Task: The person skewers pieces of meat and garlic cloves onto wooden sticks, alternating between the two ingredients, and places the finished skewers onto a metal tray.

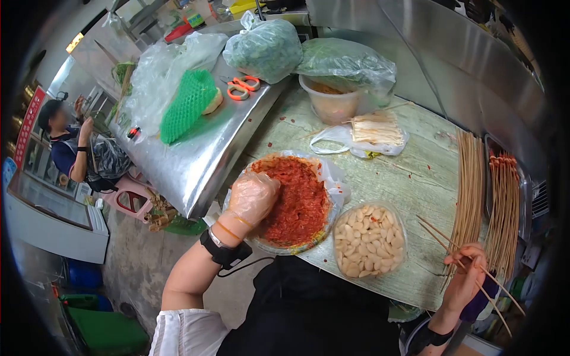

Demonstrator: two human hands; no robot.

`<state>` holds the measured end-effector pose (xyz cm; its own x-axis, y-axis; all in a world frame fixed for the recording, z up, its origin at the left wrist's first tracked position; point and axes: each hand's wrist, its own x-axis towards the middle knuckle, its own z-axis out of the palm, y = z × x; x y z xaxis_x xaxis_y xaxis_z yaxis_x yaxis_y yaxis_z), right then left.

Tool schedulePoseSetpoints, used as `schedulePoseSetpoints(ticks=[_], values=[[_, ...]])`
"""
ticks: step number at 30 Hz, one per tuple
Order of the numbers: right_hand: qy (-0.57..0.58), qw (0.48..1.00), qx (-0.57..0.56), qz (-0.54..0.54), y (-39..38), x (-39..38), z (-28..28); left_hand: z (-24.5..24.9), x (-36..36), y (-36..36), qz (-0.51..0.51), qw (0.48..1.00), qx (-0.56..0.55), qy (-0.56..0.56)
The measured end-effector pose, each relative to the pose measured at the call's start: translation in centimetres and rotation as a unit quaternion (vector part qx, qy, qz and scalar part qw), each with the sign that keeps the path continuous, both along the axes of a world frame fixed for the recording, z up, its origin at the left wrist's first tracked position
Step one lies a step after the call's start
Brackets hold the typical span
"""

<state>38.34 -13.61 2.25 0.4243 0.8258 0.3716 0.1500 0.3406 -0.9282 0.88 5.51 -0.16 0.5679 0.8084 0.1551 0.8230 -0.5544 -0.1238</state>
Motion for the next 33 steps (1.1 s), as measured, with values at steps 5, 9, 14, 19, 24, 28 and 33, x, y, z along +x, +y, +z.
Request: schedulePoseSetpoints(ticks=[5, 9, 14, 19, 24, 28, 33], values=[[0.007, 1.0, -0.004, -0.017, -0.3, -0.9, 0.6, 1.4, -2.4, 0.0, 0.009, 0.966, -0.121, -0.227], [0.016, 1.0, -0.002, -0.024, -0.1, -1.6, 1.3, 2.8, -3.1, -1.4, 0.193, 0.659, -0.465, -0.559], [0.012, 0.999, 0.012, -0.035, 0.1, -2.8, 1.9, 1.4, -2.5, -2.7, 0.097, 0.425, -0.534, -0.724], [-0.009, 1.0, -0.009, 0.016, 0.3, -2.8, 3.1, 0.9, -0.8, -3.5, 0.047, 0.42, -0.509, -0.75], [0.027, 0.998, -0.016, 0.062, 0.6, -3.5, 3.7, 0.3, 0.5, -4.2, 0.072, 0.492, -0.452, -0.74], [0.024, 0.994, -0.058, 0.086, 1.3, -4.8, 4.7, 0.2, 2.1, -5.0, 0.055, 0.615, -0.355, -0.702], [0.019, 0.987, -0.104, 0.123, 2.7, -5.7, 4.4, -0.1, 2.9, -5.2, -0.03, 0.863, -0.109, -0.493]])
